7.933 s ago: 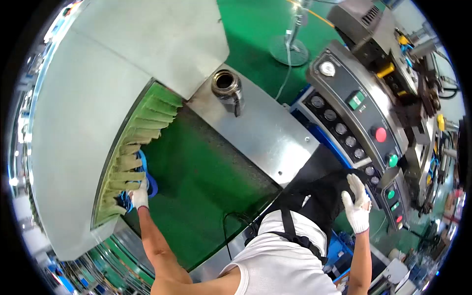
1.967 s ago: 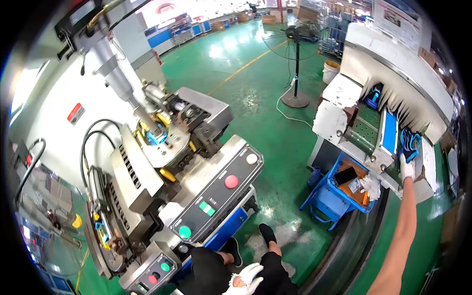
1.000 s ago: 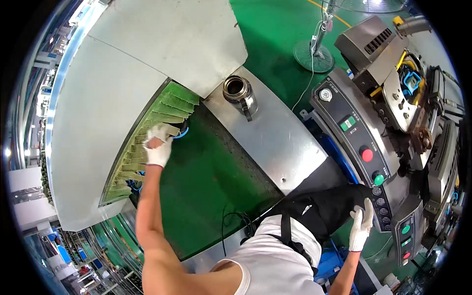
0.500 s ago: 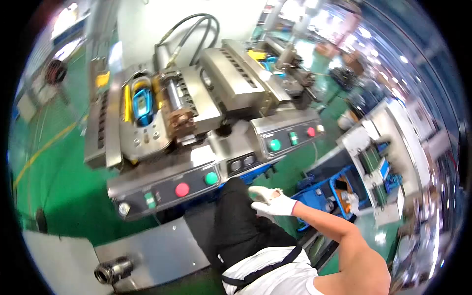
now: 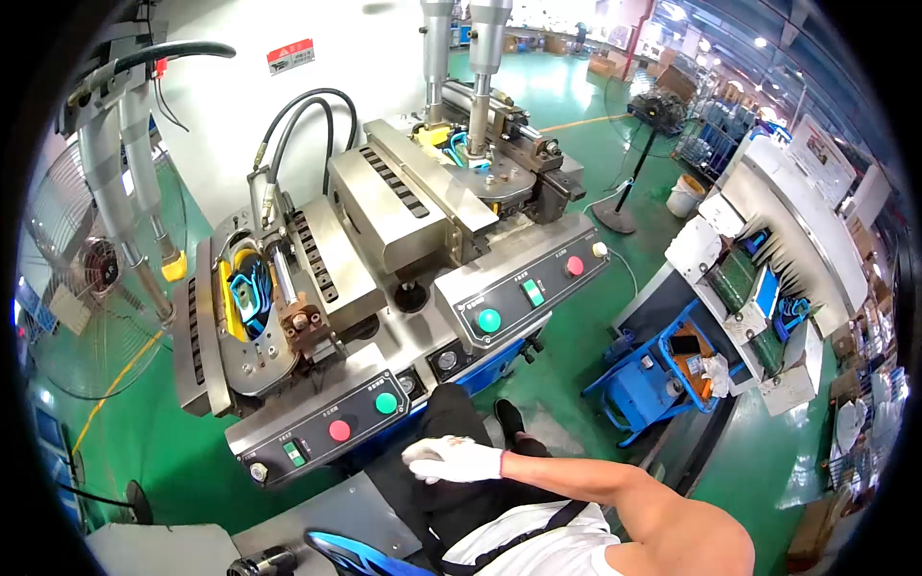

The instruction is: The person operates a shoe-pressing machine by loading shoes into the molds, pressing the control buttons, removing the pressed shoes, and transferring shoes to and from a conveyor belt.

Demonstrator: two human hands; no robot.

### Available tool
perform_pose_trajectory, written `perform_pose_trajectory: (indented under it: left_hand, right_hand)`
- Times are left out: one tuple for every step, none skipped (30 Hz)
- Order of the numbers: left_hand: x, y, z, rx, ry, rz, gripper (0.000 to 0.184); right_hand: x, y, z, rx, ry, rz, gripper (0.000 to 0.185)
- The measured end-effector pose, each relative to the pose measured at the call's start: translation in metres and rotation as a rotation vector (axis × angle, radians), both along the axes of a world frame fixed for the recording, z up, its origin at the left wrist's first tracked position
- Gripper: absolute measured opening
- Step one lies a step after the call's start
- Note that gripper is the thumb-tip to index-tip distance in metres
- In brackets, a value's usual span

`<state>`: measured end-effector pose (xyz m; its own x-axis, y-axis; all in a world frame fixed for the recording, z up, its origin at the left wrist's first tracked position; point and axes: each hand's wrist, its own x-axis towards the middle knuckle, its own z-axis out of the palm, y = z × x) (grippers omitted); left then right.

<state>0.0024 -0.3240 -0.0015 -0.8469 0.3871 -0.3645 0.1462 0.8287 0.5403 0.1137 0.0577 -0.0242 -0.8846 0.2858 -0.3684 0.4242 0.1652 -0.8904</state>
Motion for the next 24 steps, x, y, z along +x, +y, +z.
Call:
perform_pose_trajectory:
  left_hand:
    - [-0.015,0.004,-0.002,0.249,-0.126,-0.013,0.071]
    - [-0.031,0.007,-0.004,0.489,-0.281,-0.022,0.07]
    - [-0.037,0.016,0.01,0.539,-0.246,-0.117,0.06]
    - [-0.05,0.038,0.029,0.442,-0.077,-0.3,0.049]
    - [-0.061,0.065,0.053,0.16,0.329,-0.589,0.04]
    - [-0.071,0.088,0.07,-0.078,0.668,-0.772,0.032]
    - [-0.086,0.112,0.085,-0.192,0.834,-0.863,0.026]
    - [-0.103,0.142,0.1,-0.24,0.949,-0.927,0.025]
    - [-0.13,0.169,0.107,-0.005,0.727,-0.899,0.028]
    - [-0.157,0.197,0.113,0.252,0.474,-0.859,0.038]
    - [-0.184,0.225,0.12,0.478,0.245,-0.813,0.051]
    - [-0.182,0.257,0.153,0.462,0.433,-0.856,0.059]
    - [-0.203,0.281,0.158,0.395,0.526,-0.82,0.064]
    - [-0.229,0.301,0.159,0.33,0.614,-0.787,0.068]
    - [-0.257,0.321,0.153,0.297,0.681,-0.752,0.07]
    - [-0.287,0.34,0.141,0.267,0.743,-0.721,0.073]
    - [-0.318,0.36,0.128,0.245,0.77,-0.663,0.074]
    - [-0.343,0.381,0.114,0.226,0.793,-0.608,0.076]
    - [-0.359,0.401,0.104,0.164,0.782,-0.525,0.08]
    - [-0.37,0.42,0.094,0.098,0.77,-0.444,0.084]
    - [-0.374,0.436,0.083,0.031,0.722,-0.38,0.087]
    - [-0.379,0.448,0.075,-0.037,0.678,-0.316,0.09]
    - [-0.407,0.454,0.039,-0.094,0.734,-0.271,0.093]
    - [-0.4,0.464,0.034,-0.115,0.748,-0.156,0.093]
  right_hand:
    - [-0.021,-0.003,-0.033,-0.321,0.028,0.099,0.057]
    - [-0.04,-0.013,-0.064,-1.012,0.197,0.203,0.057]
    - [-0.059,-0.023,-0.097,-1.702,0.119,0.343,0.057]
    - [-0.053,-0.03,-0.06,-1.522,0.142,0.28,0.053]
    - [-0.048,-0.036,-0.018,-1.336,0.144,0.224,0.052]
    - [-0.046,-0.032,-0.009,-1.36,0.199,0.263,0.047]
    - [-0.045,-0.026,-0.001,-1.386,0.254,0.302,0.043]
    - [-0.043,-0.02,0.008,-1.411,0.308,0.342,0.041]
    - [-0.035,-0.012,0.01,-1.261,0.324,0.226,0.046]
    - [-0.027,-0.003,0.013,-1.101,0.319,0.116,0.051]
    - [-0.013,0.012,0.016,-0.986,0.316,0.056,0.063]
    - [0.002,0.028,0.019,-0.911,0.317,0.006,0.077]
    - [0.017,0.04,0.023,-0.869,0.326,-0.044,0.091]
    - [0.031,0.051,0.024,-0.857,0.346,-0.093,0.105]
    - [0.044,0.06,0.024,-0.863,0.37,-0.147,0.119]
    - [0.057,0.065,0.023,-0.908,0.424,-0.234,0.108]
    - [0.065,0.065,0.02,-1.029,0.523,-0.338,0.098]
    - [0.073,0.065,0.018,-1.122,0.605,-0.418,0.087]
    - [0.08,0.063,0.017,-1.168,0.655,-0.483,0.077]
    - [0.087,0.069,0.009,-1.152,0.667,-0.487,0.091]
    - [0.097,0.072,0.0,-1.065,0.647,-0.446,0.105]
    - [0.108,0.072,-0.014,-0.954,0.631,-0.393,0.119]
    - [0.117,0.072,-0.02,-0.86,0.625,-0.348,0.133]
    - [0.115,0.075,0.009,-0.785,0.589,-0.356,0.132]
